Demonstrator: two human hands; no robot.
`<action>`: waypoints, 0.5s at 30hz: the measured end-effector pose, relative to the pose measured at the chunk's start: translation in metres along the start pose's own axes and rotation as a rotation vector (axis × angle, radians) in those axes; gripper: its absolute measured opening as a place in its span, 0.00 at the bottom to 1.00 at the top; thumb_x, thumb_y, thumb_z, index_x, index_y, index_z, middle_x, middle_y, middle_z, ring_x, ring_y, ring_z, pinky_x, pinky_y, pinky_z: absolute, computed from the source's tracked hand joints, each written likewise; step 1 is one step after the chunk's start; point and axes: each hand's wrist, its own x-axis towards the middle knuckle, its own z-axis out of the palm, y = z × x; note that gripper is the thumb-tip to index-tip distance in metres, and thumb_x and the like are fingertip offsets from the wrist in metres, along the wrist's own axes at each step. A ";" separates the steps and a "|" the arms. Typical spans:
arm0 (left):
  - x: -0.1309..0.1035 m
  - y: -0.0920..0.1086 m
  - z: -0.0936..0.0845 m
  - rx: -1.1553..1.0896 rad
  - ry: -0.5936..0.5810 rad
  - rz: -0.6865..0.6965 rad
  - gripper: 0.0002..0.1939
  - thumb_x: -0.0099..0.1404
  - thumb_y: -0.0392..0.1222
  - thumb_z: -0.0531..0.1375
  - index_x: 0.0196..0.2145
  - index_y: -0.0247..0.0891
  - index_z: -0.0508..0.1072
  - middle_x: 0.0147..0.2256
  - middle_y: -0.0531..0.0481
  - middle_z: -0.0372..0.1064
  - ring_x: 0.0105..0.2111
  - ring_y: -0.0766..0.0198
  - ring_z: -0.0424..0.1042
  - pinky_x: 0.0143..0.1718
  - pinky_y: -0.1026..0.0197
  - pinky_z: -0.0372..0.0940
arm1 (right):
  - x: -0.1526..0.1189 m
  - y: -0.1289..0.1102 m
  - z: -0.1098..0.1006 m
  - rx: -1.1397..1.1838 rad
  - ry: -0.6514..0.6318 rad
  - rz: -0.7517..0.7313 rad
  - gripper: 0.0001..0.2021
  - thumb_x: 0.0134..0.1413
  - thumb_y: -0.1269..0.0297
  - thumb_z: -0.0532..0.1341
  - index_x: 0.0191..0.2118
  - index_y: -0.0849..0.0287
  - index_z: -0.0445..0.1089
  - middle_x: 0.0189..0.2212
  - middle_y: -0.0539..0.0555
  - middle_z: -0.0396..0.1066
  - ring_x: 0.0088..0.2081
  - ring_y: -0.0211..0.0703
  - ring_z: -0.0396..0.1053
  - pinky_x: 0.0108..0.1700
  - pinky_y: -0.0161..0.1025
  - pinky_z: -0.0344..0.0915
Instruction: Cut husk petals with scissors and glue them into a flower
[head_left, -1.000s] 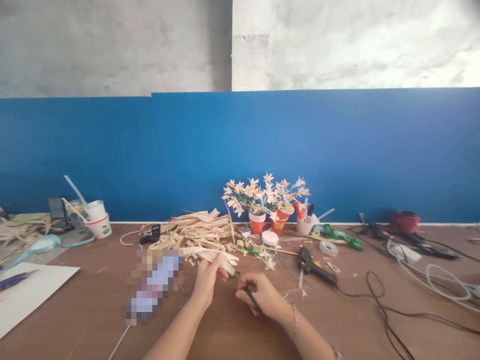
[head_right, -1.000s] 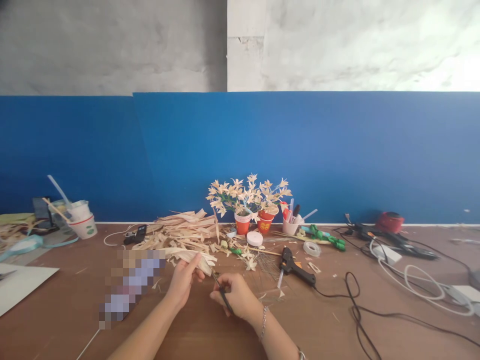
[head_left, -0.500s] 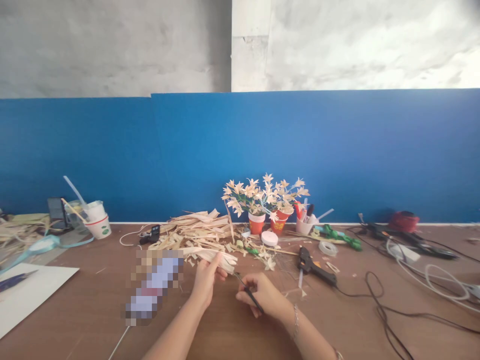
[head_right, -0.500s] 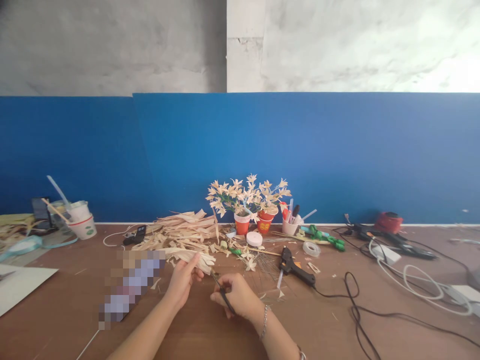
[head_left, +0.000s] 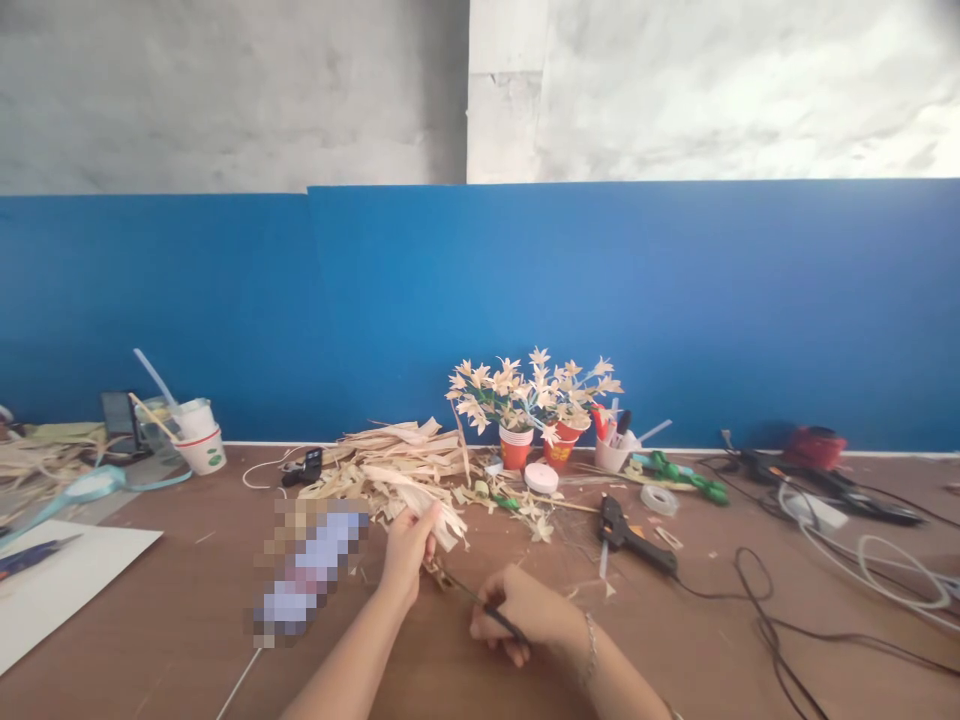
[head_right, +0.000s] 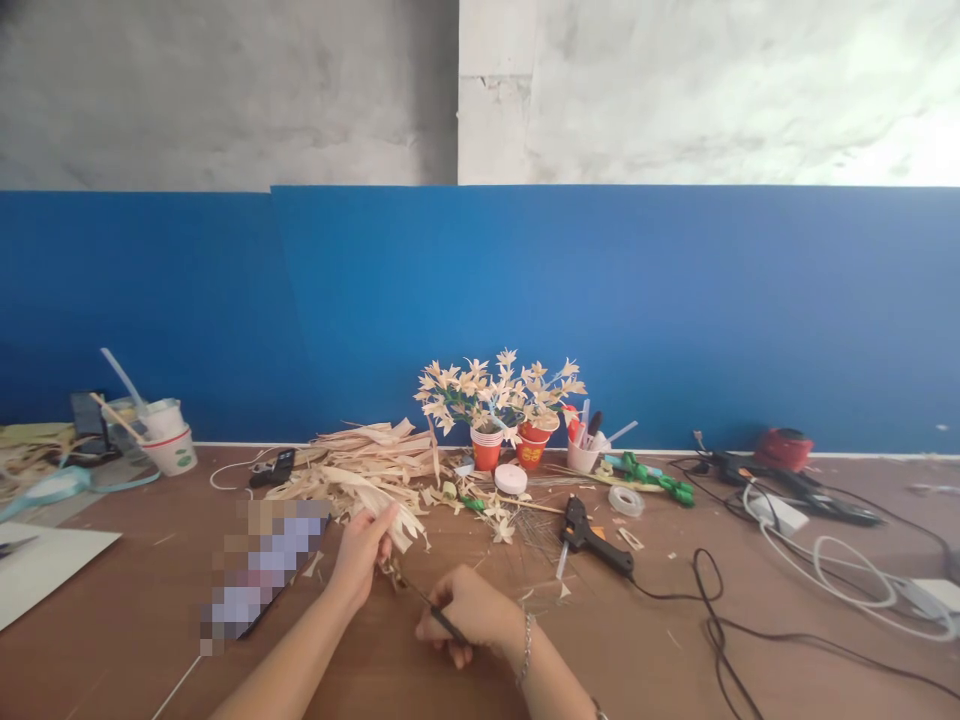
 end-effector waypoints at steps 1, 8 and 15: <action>0.000 0.001 0.000 0.007 0.002 0.008 0.18 0.48 0.51 0.64 0.19 0.37 0.62 0.09 0.62 0.53 0.10 0.76 0.49 0.12 0.72 0.43 | -0.002 -0.001 -0.002 -0.006 0.006 -0.001 0.03 0.35 0.68 0.60 0.19 0.63 0.67 0.13 0.44 0.64 0.10 0.27 0.58 0.11 0.25 0.51; 0.001 0.009 -0.002 0.011 0.030 0.029 0.19 0.45 0.54 0.65 0.19 0.36 0.64 0.12 0.61 0.57 0.10 0.77 0.48 0.12 0.71 0.41 | -0.010 0.005 -0.033 0.060 0.013 -0.113 0.08 0.39 0.63 0.62 0.26 0.63 0.69 0.17 0.45 0.66 0.11 0.26 0.58 0.11 0.24 0.48; 0.004 0.002 -0.003 -0.052 -0.080 0.021 0.19 0.45 0.53 0.66 0.25 0.34 0.71 0.19 0.55 0.67 0.19 0.69 0.64 0.21 0.68 0.57 | -0.008 0.010 -0.034 0.151 -0.012 -0.147 0.09 0.39 0.63 0.64 0.28 0.64 0.69 0.17 0.45 0.67 0.11 0.26 0.58 0.11 0.24 0.49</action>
